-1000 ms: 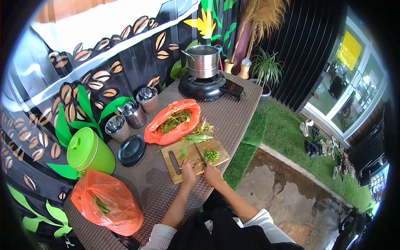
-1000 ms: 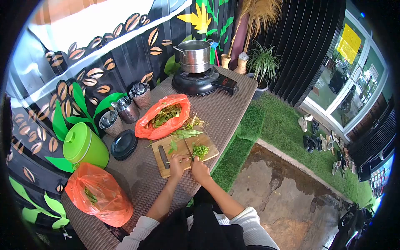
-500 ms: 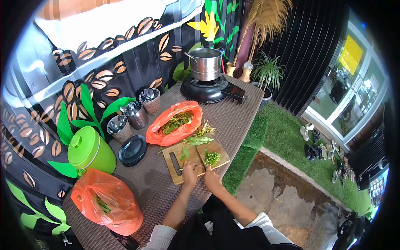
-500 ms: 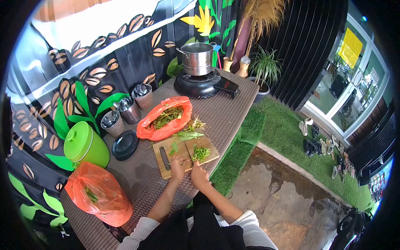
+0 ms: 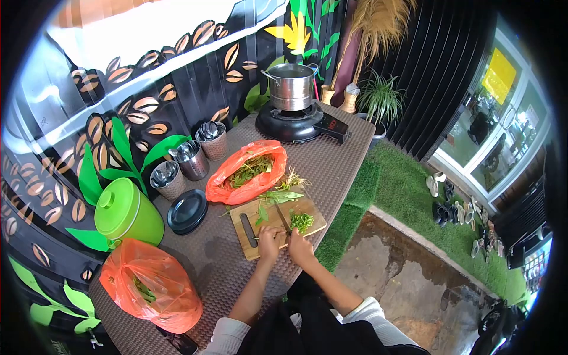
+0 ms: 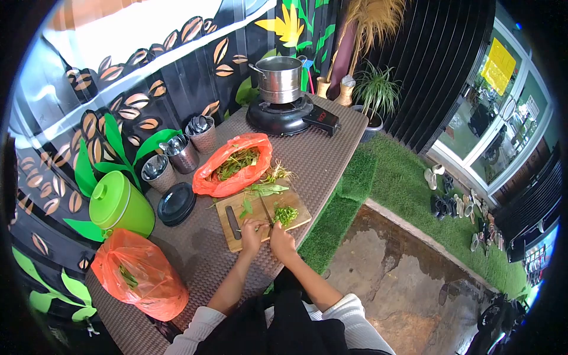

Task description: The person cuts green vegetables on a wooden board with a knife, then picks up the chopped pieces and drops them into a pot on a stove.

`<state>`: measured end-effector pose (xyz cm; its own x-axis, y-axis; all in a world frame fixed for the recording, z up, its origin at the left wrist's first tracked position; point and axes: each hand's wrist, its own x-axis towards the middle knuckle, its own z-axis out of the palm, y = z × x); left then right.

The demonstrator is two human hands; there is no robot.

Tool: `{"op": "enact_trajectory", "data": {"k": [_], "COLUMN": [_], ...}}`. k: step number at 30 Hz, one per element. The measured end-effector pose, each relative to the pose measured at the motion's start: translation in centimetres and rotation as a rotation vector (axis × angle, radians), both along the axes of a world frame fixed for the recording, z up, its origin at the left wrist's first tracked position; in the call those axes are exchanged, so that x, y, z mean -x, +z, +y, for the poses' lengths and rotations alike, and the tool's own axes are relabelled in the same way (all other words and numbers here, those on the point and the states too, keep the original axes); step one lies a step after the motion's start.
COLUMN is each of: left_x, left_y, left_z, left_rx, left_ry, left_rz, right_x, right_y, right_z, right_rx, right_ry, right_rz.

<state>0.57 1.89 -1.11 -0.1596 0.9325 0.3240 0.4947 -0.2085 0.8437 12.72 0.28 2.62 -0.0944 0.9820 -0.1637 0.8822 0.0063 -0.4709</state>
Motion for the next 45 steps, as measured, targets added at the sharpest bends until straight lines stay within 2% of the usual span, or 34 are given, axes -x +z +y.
{"op": "enact_trajectory", "data": {"k": [8,13,16,19,25,31,35,37,41,43,45], "left_x": [0.0,-0.2,-0.1,-0.6,-0.7,-0.7,-0.8,-0.9,-1.0,-0.9,-0.8], "left_y": [0.6,1.6,1.6,1.3,0.8,1.2,1.3,0.9,0.4,0.3,0.3], "left_z": [-0.2,-1.4,-1.6,-0.9,-0.5,-0.7,-0.8,-0.5,-0.3,-0.4,-0.2], "left_rx": [0.003,-0.174,-0.166,-0.154,-0.086,-0.124,-0.105,-0.048,-0.024,-0.031,-0.038], "left_ry": [0.011,0.000,-0.025,-0.092,-0.072,-0.042,-0.035,-0.039,-0.018,0.016,0.001], "left_rz": [0.047,0.190,0.209,0.147,0.076,0.101,0.091,-0.012,-0.026,0.001,-0.005], "right_x": [0.6,-0.3,-0.6,-0.8,-1.6,-0.4,-0.5,-1.1,-1.0,-0.3,-0.2], "right_y": [0.2,0.4,0.8,1.0,1.8,0.7,-0.3,-0.1,0.6,1.3,1.0], "right_z": [-0.9,-0.5,-0.7,-0.3,0.2,-1.0,0.5,1.2,0.0,-0.8,0.1], "right_rx": [-0.032,-0.115,-0.087,-0.030,-0.056,-0.069,-0.100,-0.093,-0.147,-0.043,-0.044], "right_ry": [-0.023,0.024,-0.006,-0.003,0.106,-0.011,0.022,0.071,0.075,0.016,0.021], "right_rz": [-0.057,-0.088,-0.110,-0.022,-0.075,-0.093,-0.107,-0.072,-0.120,-0.110,-0.079]}}
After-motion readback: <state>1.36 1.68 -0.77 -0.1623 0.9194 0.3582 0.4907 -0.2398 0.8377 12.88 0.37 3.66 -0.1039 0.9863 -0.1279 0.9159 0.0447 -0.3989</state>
